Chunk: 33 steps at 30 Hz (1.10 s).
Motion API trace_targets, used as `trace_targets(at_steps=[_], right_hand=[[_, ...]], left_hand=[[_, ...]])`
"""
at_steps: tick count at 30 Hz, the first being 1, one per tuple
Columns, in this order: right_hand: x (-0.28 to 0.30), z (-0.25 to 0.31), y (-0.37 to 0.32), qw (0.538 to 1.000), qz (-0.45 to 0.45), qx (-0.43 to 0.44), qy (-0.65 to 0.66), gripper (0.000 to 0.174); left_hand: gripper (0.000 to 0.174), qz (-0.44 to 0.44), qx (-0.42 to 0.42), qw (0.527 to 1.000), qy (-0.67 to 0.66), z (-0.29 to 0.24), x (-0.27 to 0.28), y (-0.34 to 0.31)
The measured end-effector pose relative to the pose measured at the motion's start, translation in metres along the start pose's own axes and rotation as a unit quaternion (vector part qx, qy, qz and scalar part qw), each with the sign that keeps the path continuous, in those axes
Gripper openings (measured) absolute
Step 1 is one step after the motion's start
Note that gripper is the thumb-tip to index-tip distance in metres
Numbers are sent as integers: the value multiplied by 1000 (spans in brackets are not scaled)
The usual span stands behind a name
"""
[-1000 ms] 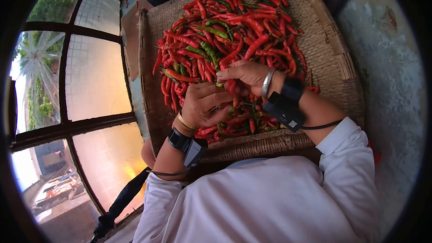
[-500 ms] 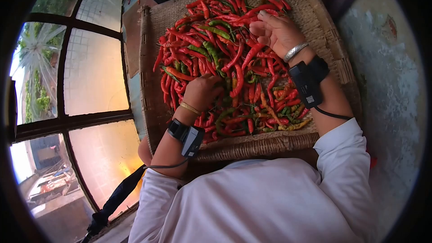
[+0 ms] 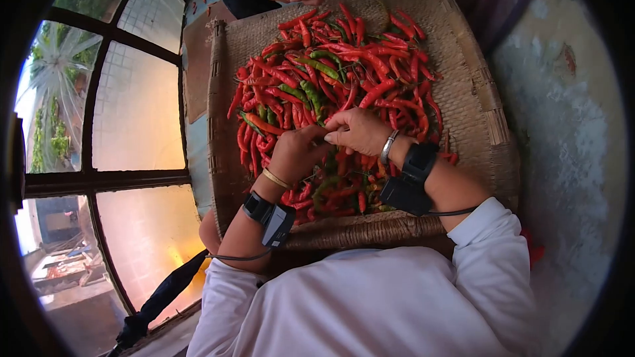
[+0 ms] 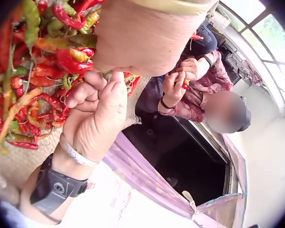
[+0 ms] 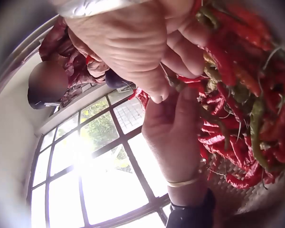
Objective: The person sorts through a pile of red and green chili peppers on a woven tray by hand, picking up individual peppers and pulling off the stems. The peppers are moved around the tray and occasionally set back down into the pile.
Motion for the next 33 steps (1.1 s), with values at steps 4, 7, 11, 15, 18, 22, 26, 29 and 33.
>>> trace_targets(at_steps=[4,7,11,15,18,22,26,29,33], right_hand=[[10,-2,4,996,-85,28,15,16],[26,-2,1,995,-64,-29,71,11],[88,11,-7,965,-175,16,193,12],[143,8,-21,859,-341,145,354,31],[138,-4,-21,856,-350,107,365,37],[103,-12,-8,917,-246,37,312,33],[58,5,-1,982,-131,-3,138,22],[31,-5,2,996,-48,-48,62,20],[15,-4,0,998,-31,-60,2,22]], left_hand=[[25,-4,16,996,-87,1,-6,-1],[21,-43,26,968,-245,5,-3,0],[17,-45,94,979,-177,42,-8,4],[22,-18,78,996,-40,34,-13,2],[26,36,56,998,6,26,-30,0],[28,59,109,989,74,21,-31,-2],[25,38,132,988,68,25,-32,-3],[22,45,173,984,14,35,-27,0],[17,-19,131,989,-71,34,-8,3]])
Point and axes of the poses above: each hand's wrist, its own y-axis towards the middle knuckle, its own x-axis out of the back of the hand, z = x × y, the point moved 6 cm from there along y, towards the middle knuckle, and after that the axes turned 1 degree about y, right-handed, at the moved point
